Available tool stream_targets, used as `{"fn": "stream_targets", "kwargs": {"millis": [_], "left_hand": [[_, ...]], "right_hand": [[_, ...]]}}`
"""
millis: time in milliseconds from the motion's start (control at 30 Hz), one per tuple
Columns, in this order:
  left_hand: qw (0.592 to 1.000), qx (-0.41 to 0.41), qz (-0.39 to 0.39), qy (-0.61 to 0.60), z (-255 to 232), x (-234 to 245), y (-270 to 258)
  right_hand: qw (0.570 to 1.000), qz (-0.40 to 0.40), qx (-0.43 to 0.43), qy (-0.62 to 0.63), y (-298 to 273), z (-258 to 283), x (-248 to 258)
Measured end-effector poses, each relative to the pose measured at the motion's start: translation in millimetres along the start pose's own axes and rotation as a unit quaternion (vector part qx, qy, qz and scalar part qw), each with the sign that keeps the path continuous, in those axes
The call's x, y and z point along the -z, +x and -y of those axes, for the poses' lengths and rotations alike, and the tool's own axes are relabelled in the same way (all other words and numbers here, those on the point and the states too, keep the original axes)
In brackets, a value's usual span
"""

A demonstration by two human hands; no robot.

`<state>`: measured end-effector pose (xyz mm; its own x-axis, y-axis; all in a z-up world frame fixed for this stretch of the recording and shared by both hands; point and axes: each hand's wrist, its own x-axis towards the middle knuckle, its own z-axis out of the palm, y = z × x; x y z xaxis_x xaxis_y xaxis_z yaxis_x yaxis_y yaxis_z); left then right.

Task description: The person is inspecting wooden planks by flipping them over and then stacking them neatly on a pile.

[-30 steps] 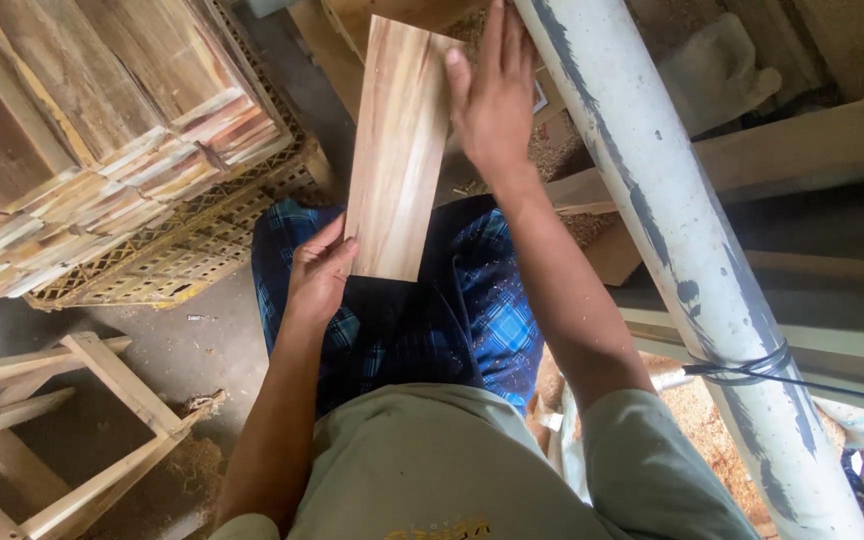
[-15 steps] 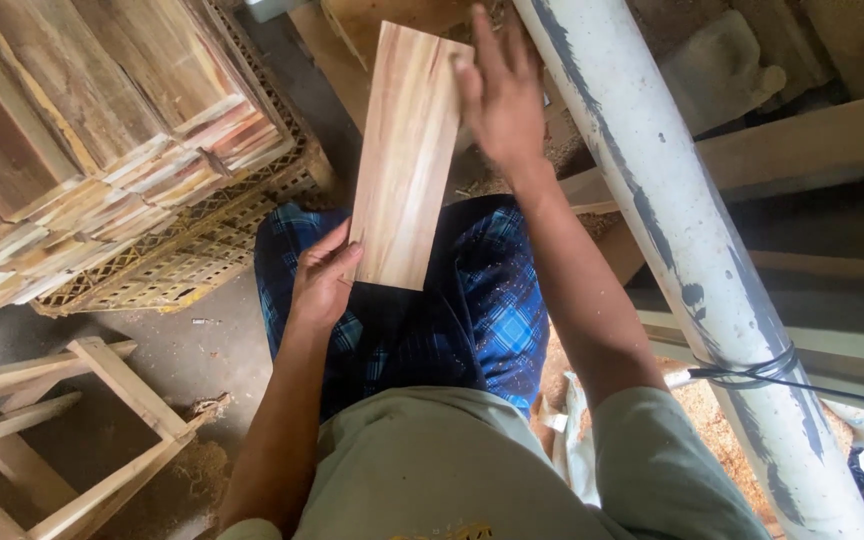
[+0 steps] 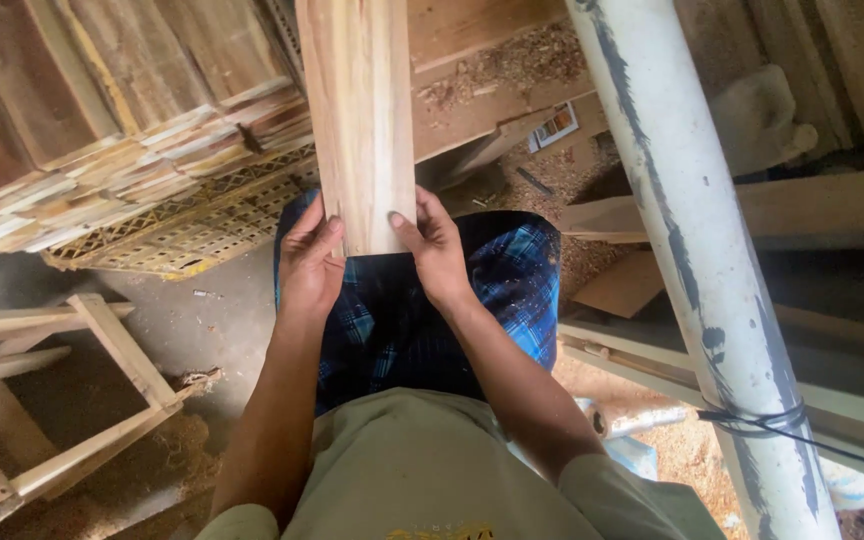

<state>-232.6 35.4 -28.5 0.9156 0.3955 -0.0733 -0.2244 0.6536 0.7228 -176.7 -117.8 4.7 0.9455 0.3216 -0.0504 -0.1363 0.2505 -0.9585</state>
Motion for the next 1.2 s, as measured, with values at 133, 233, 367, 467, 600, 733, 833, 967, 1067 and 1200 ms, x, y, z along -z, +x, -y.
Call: {"fn": "stream_targets", "kwargs": {"millis": [133, 233, 367, 467, 600, 733, 833, 967, 1067, 1200], "left_hand": [[0.998, -0.045, -0.039, 0.004, -40.3, 5.5, -6.9], [0.993, -0.094, -0.073, 0.022, -67.9, 15.3, -12.4], [0.979, -0.163, -0.114, 0.036, -100.2, 40.3, -15.3], [0.967, -0.207, -0.143, 0.047, -127.4, 61.7, -15.9], [0.947, -0.247, -0.19, 0.079, -166.9, 89.1, -6.6], [0.937, -0.148, -0.315, 0.036, -202.5, 145.3, 18.6], [0.934, -0.142, -0.318, 0.079, -221.5, 169.8, 40.2], [0.929, -0.14, -0.339, 0.055, -233.0, 190.2, 72.2], [0.913, -0.12, -0.388, 0.027, -232.4, 183.4, 69.8], [0.9, -0.091, -0.423, 0.049, -237.4, 143.2, 36.1]], "right_hand": [[0.998, 0.058, -0.01, 0.017, 8.1, -7.5, -23.2], [0.993, 0.108, -0.03, 0.027, 13.2, 0.5, -50.3], [0.985, 0.164, -0.043, 0.03, 28.9, -6.2, -99.3], [0.978, 0.198, -0.054, 0.033, 39.1, -16.5, -142.7], [0.969, 0.219, -0.09, 0.065, 50.5, -34.1, -202.4], [0.957, 0.233, -0.168, -0.043, 74.3, -29.7, -254.0], [0.95, 0.225, -0.197, -0.094, 85.5, -28.9, -290.7], [0.957, 0.154, -0.244, -0.04, 98.2, -48.0, -319.2], [0.957, 0.157, -0.235, -0.063, 96.4, -51.1, -324.5], [0.894, 0.312, -0.04, -0.318, 89.2, -49.7, -309.9]]}}
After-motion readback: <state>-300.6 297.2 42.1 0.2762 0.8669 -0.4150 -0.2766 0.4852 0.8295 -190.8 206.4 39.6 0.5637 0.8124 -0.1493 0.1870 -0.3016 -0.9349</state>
